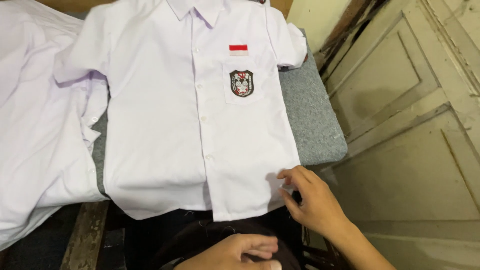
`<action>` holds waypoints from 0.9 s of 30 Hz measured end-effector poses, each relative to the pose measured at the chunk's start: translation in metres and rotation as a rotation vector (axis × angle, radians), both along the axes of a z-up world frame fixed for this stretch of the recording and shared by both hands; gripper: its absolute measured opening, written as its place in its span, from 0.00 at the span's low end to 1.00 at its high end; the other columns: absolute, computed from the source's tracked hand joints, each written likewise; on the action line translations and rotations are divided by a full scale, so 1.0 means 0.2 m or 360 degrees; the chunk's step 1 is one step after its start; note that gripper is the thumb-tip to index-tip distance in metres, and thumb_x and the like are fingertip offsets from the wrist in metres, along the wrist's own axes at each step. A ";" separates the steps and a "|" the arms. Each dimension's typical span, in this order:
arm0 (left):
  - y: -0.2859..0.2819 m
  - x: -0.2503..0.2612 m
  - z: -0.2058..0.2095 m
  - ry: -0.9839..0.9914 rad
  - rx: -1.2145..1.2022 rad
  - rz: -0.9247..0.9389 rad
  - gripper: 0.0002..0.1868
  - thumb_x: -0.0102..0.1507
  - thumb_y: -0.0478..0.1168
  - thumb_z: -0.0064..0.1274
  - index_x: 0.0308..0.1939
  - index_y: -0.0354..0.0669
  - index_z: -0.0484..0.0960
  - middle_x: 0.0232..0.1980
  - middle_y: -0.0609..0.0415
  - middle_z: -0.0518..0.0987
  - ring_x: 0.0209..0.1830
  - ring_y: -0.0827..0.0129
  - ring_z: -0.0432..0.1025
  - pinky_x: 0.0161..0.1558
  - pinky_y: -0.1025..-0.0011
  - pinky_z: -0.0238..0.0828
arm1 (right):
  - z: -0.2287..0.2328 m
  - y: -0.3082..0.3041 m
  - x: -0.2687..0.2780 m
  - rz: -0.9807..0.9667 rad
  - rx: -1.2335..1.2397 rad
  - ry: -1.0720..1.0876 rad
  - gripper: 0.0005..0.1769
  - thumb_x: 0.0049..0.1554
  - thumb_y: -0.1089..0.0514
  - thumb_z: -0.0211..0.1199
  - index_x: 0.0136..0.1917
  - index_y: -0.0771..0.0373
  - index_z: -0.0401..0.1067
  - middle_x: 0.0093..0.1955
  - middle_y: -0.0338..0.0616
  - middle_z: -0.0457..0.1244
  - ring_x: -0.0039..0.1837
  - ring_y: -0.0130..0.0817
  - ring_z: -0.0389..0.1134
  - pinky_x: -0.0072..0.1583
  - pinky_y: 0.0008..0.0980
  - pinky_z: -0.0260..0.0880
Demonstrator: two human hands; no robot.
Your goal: The person is neatly folding a white school uniform shirt on a work surface and then placing it onto a stack of already folded shirts.
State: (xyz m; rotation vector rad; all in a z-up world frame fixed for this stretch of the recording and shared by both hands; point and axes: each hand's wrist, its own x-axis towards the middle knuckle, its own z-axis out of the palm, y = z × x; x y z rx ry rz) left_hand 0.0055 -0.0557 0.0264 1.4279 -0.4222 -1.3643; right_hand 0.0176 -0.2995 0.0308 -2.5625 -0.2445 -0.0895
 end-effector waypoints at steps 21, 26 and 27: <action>0.96 1.57 -0.14 -0.1120 0.0679 0.2015 0.34 0.76 0.62 0.47 0.65 0.31 0.77 0.56 0.36 0.80 0.62 0.48 0.73 0.57 0.53 0.70 | -0.19 -0.17 1.54 -0.0992 0.1591 0.0371 0.19 0.57 0.46 0.73 0.47 0.64 0.75 0.39 0.46 0.66 0.43 0.36 0.71 0.45 0.33 0.76; 0.94 1.47 -0.09 -0.1034 -0.0064 0.2345 0.14 0.76 0.49 0.55 0.47 0.42 0.79 0.38 0.56 0.80 0.37 0.73 0.77 0.43 0.74 0.75 | -0.20 -0.24 1.52 -0.0854 0.1834 0.0205 0.24 0.59 0.51 0.72 0.61 0.65 0.68 0.46 0.45 0.67 0.48 0.32 0.72 0.50 0.32 0.76; 0.89 1.37 0.01 -0.1092 -0.0187 0.2445 0.12 0.76 0.48 0.55 0.44 0.45 0.79 0.37 0.61 0.79 0.34 0.79 0.76 0.42 0.80 0.74 | -0.23 -0.30 1.51 -0.0767 0.1892 0.0088 0.25 0.61 0.51 0.70 0.63 0.67 0.68 0.50 0.48 0.69 0.52 0.34 0.73 0.53 0.34 0.76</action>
